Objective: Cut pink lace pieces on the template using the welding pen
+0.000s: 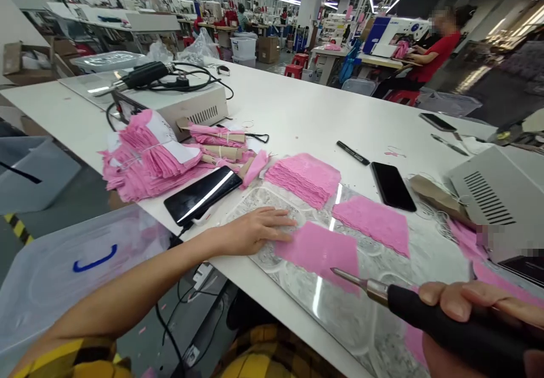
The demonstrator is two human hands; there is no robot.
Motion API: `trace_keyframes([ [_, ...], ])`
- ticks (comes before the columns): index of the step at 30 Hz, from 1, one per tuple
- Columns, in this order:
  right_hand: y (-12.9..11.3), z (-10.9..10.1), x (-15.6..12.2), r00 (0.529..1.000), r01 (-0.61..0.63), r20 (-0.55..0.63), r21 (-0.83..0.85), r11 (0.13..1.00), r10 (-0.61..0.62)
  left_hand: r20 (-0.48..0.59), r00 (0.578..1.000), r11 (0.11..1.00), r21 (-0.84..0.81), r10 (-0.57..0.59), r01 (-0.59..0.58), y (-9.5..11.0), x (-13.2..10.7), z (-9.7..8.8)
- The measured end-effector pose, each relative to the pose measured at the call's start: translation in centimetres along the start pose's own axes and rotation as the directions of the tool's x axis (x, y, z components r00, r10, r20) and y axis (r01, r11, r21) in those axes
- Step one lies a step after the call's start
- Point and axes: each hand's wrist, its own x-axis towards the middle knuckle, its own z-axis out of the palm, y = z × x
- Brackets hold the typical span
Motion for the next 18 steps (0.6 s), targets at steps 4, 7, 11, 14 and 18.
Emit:
trace_keyframes([
  [4,-0.1,3.8,0.0,0.998,0.031,0.053,-0.047,0.998,-0.029,0.106,0.994,0.998,0.061,-0.033,0.026,0.3,0.2,0.3],
  [7,-0.1,5.5,-0.2,0.995,0.022,0.099,-0.03,0.999,-0.019,0.154,0.985,0.993,0.1,-0.078,0.063,0.4,0.3,0.5],
  [11,-0.3,7.1,-0.5,0.988,-0.013,0.155,-0.051,0.999,0.021,0.148,0.983,0.985,0.145,-0.114,0.092,0.5,0.2,0.7],
  [14,-0.3,8.0,-0.6,0.985,-0.007,0.174,-0.048,0.999,0.015,0.134,0.987,0.984,0.164,-0.087,0.065,0.5,0.1,0.7],
  [18,0.2,8.5,-0.8,0.979,0.006,0.202,-0.03,1.0,0.0,0.142,0.989,0.984,0.177,-0.046,0.021,0.5,0.1,0.6],
])
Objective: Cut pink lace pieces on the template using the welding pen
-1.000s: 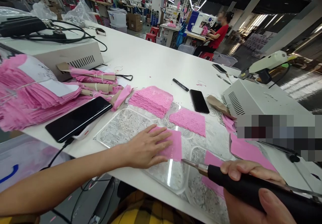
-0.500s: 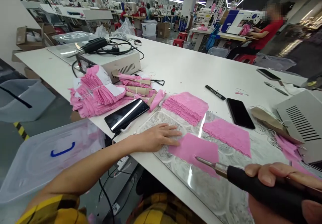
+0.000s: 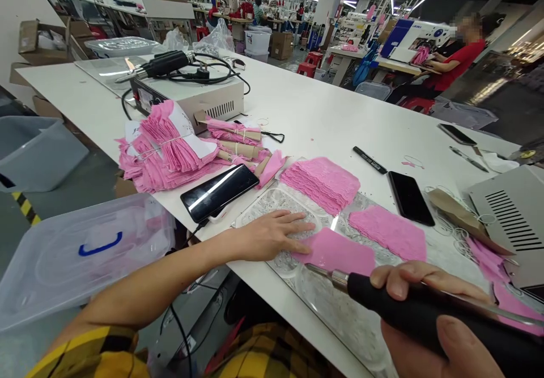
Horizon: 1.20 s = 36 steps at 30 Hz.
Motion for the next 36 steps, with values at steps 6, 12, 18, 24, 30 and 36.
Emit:
trace_keyframes([
  [6,0.8,0.1,-0.2,1.0,-0.02,0.002,0.007,1.0,0.02,-0.016,1.0,1.0,-0.023,-0.005,0.005,0.1,0.1,0.0],
  [12,0.7,0.5,0.0,1.0,-0.007,0.027,0.007,1.0,0.007,-0.032,0.999,0.999,-0.035,-0.015,0.014,0.2,0.1,0.0],
  [18,0.7,0.4,0.2,0.999,-0.003,0.045,-0.015,1.0,0.004,-0.016,0.999,0.999,-0.013,-0.048,0.048,0.4,0.3,0.0],
  [24,0.6,0.3,0.4,0.999,-0.004,0.048,-0.033,0.999,0.006,0.003,0.998,0.998,-0.01,-0.066,0.066,0.6,0.3,-0.4],
  [30,0.5,0.9,0.6,1.0,-0.014,0.007,-0.017,1.0,0.014,-0.028,0.997,0.998,-0.011,-0.068,0.068,0.5,0.2,-0.1],
  [36,1.2,1.5,0.7,1.0,-0.012,0.008,0.022,1.0,0.012,-0.07,0.996,0.998,-0.029,-0.048,0.047,0.5,0.1,0.2],
])
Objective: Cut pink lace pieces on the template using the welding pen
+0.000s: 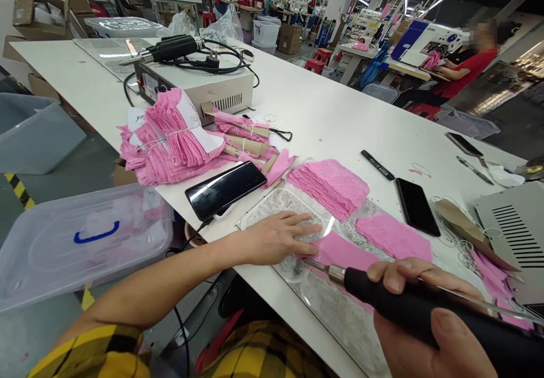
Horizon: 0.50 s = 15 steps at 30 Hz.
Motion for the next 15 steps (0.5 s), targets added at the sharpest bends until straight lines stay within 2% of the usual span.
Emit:
trace_keyframes([
  [10,0.57,0.45,0.18,1.0,0.01,0.024,0.014,1.0,-0.01,-0.009,1.0,1.0,-0.025,-0.009,0.009,0.03,-0.03,-0.11],
  [15,0.61,0.08,0.19,0.996,0.0,0.085,0.007,1.0,0.0,0.015,1.0,1.0,-0.019,-0.017,0.017,0.11,0.08,-0.22],
])
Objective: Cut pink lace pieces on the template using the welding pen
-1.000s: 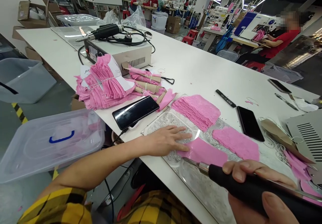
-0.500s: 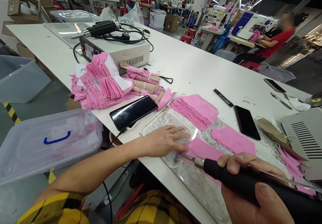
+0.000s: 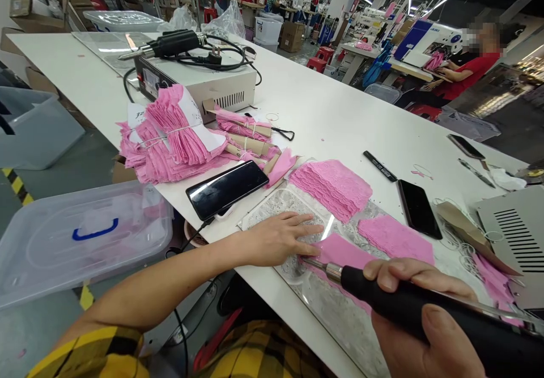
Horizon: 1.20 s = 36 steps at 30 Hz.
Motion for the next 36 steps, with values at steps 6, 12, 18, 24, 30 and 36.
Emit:
trace_keyframes([
  [6,-0.1,0.2,0.1,1.0,0.025,0.009,-0.001,1.0,-0.025,-0.051,0.999,1.0,-0.016,0.003,-0.004,-0.3,0.0,0.3],
  [12,0.2,0.2,0.7,0.991,0.076,-0.114,0.014,0.997,-0.074,-0.396,0.911,0.992,-0.092,-0.114,0.084,0.1,-1.7,1.1],
  [18,0.8,0.2,0.9,0.989,0.059,-0.134,0.02,0.998,-0.056,-0.488,0.871,0.998,-0.035,-0.063,0.052,1.0,-2.9,2.0],
  [24,1.1,0.6,0.9,0.99,0.066,-0.123,0.034,0.997,-0.062,-0.446,0.894,0.998,0.013,-0.049,0.061,0.9,-2.9,2.3],
  [30,1.0,0.4,0.8,0.996,0.06,-0.072,0.023,0.998,-0.058,-0.438,0.897,0.997,0.019,-0.059,0.075,0.9,-2.9,2.5],
  [36,0.9,0.5,0.6,0.996,0.039,-0.077,0.011,0.999,-0.038,-0.405,0.912,0.996,0.04,-0.06,0.084,0.8,-3.1,2.4],
])
